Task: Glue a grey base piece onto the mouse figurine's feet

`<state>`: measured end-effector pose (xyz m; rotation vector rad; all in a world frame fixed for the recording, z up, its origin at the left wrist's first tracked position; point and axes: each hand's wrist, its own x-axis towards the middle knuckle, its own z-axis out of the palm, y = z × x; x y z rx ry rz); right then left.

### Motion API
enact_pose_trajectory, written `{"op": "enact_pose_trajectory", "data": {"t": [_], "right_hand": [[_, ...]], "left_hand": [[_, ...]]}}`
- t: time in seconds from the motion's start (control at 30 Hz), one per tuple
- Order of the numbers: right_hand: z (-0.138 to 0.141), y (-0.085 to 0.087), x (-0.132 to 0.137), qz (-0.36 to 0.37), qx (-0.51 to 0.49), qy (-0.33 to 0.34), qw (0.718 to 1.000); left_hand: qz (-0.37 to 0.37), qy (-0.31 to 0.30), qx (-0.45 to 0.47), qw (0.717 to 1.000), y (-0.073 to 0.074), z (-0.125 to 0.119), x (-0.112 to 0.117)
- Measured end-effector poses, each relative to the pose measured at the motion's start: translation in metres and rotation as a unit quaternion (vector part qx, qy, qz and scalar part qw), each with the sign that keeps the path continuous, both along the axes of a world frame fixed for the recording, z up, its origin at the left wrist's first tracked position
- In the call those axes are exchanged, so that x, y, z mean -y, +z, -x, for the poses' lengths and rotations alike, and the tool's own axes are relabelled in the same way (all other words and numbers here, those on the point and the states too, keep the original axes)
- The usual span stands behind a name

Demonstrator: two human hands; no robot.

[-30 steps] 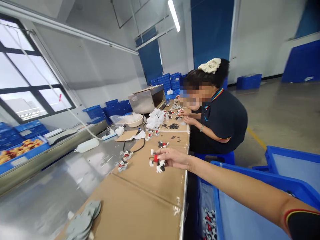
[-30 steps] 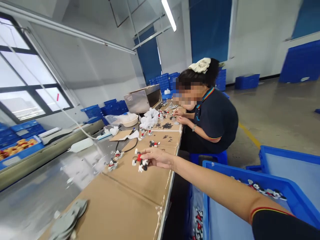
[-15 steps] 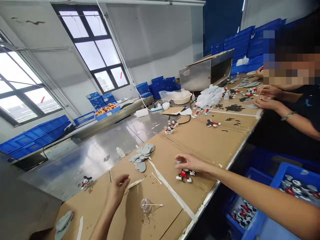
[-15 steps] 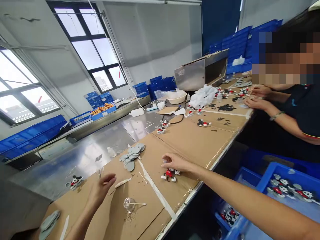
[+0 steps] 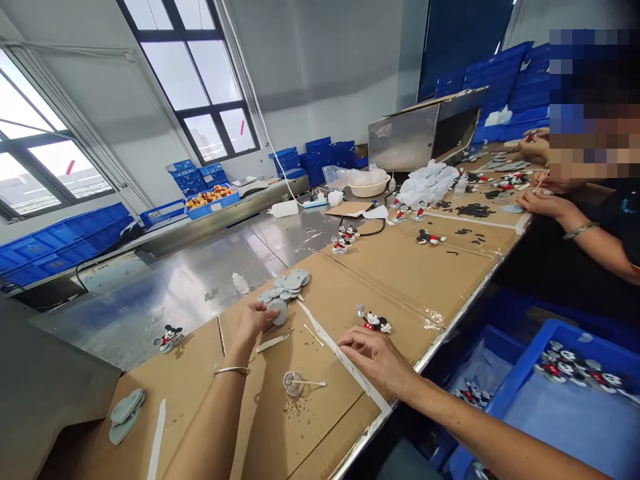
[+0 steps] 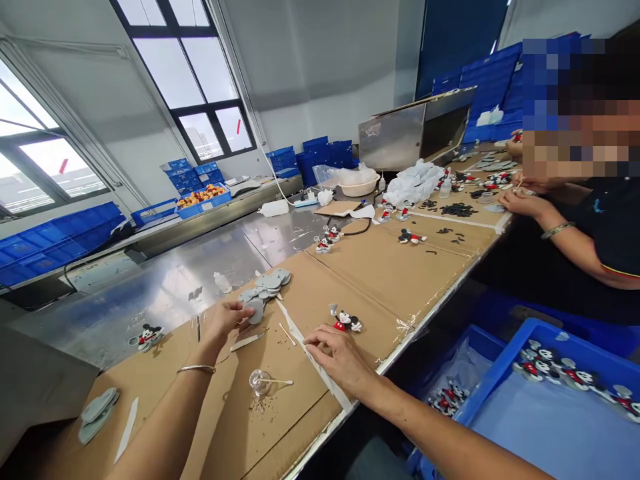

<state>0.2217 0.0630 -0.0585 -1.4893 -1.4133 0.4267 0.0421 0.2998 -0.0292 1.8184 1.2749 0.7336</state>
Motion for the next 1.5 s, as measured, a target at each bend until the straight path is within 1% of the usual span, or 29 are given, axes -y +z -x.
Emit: {"op": "enact_pose_trajectory", "data": {"t": [0.03,0.1,0.17,0.2,0.23,0.27,0.33,0.4,0.43,0.5,0.53,0.57,0.6,0.63,0.7,0.73,0.77,0.8,0.87,0.93,0.97,1.03,1.1,1.17,1.23,1.3,1.4,1.47,1.5], "right_hand": [[0.005,0.000,-0.002,0.002,0.002,0.009,1.000],[0.015,-0.001,-0.003,0.003,0.007,0.032,0.999],[0.025,-0.005,-0.002,0.007,0.010,0.053,0.999],[0.029,-0.007,-0.001,0.005,0.014,0.061,0.998],[0.033,-0.010,0.000,0.000,0.022,0.067,0.998],[0.036,-0.013,0.001,-0.010,0.034,0.071,0.997],[0.040,-0.019,0.002,-0.039,0.066,0.072,0.994],[0.043,-0.024,0.000,-0.064,0.086,0.069,0.992],[0.043,-0.025,-0.001,-0.074,0.085,0.066,0.991],[0.045,-0.026,-0.002,-0.092,0.072,0.060,0.991],[0.045,-0.027,-0.002,-0.101,0.062,0.056,0.991],[0.046,-0.027,-0.002,-0.110,0.053,0.051,0.991],[0.046,-0.027,-0.001,-0.117,0.042,0.046,0.991],[0.047,-0.027,0.000,-0.122,0.032,0.040,0.991],[0.046,-0.027,0.001,-0.122,0.012,0.023,0.992],[0.046,-0.027,0.002,-0.116,0.003,0.015,0.993],[0.046,-0.027,0.002,-0.108,-0.004,0.009,0.994],[0.046,-0.028,0.002,-0.099,-0.009,0.005,0.995],[0.045,-0.028,0.002,-0.085,-0.015,0.006,0.996],[0.045,-0.029,0.001,-0.081,-0.016,0.008,0.997],[0.045,-0.029,0.001,-0.081,-0.016,0.008,0.997],[0.045,-0.029,0.001,-0.079,-0.017,0.006,0.997],[0.044,-0.029,0.001,-0.077,-0.019,0.006,0.997],[0.045,-0.030,0.001,-0.074,-0.019,0.008,0.997],[0.045,-0.030,0.001,-0.070,-0.017,0.010,0.997],[0.045,-0.029,0.001,-0.070,-0.017,0.011,0.997],[0.045,-0.030,0.001,-0.078,-0.020,0.004,0.997],[0.045,-0.030,0.003,-0.087,-0.025,-0.013,0.996],[0.044,-0.031,0.004,-0.095,-0.028,-0.025,0.995]], "left_hand": [[-0.002,-0.001,-0.014,1.000,0.007,0.011,0.003],[-0.033,0.013,-0.043,0.998,0.019,0.038,0.016],[-0.087,0.046,-0.062,0.993,0.023,0.069,0.041],[-0.121,0.068,-0.074,0.987,0.021,0.084,0.057],[-0.154,0.089,-0.087,0.980,0.016,0.098,0.075],[-0.184,0.095,-0.098,0.973,0.008,0.111,0.095],[-0.242,0.084,-0.114,0.960,-0.016,0.130,0.134],[-0.281,0.089,-0.131,0.947,-0.043,0.142,0.167],[-0.302,0.077,-0.144,0.939,-0.056,0.147,0.179],[-0.393,0.015,-0.208,0.896,-0.077,0.154,0.197],[-0.422,-0.013,-0.226,0.878,-0.084,0.157,0.203],[-0.437,-0.021,-0.233,0.869,-0.087,0.161,0.208],[-0.434,-0.010,-0.228,0.872,-0.088,0.164,0.210],[-0.416,0.010,-0.214,0.884,-0.087,0.167,0.212],[-0.352,0.070,-0.182,0.915,-0.080,0.172,0.211],[-0.317,0.082,-0.167,0.930,-0.076,0.174,0.208],[-0.278,0.079,-0.155,0.945,-0.072,0.175,0.205],[-0.239,0.064,-0.144,0.958,-0.068,0.176,0.200],[-0.175,0.016,-0.129,0.976,-0.062,0.175,0.190],[-0.146,-0.020,-0.128,0.981,-0.059,0.171,0.182],[-0.144,-0.020,-0.132,0.980,-0.059,0.168,0.180],[-0.153,0.009,-0.147,0.977,-0.061,0.162,0.179],[-0.162,0.057,-0.164,0.971,-0.066,0.156,0.182],[-0.167,0.087,-0.173,0.967,-0.071,0.150,0.186],[-0.166,0.094,-0.171,0.967,-0.075,0.145,0.189],[-0.164,0.090,-0.166,0.968,-0.076,0.145,0.192],[-0.159,0.079,-0.154,0.972,-0.068,0.151,0.189],[-0.162,0.080,-0.135,0.974,-0.057,0.155,0.173],[-0.167,0.085,-0.125,0.974,-0.050,0.156,0.159]]}}
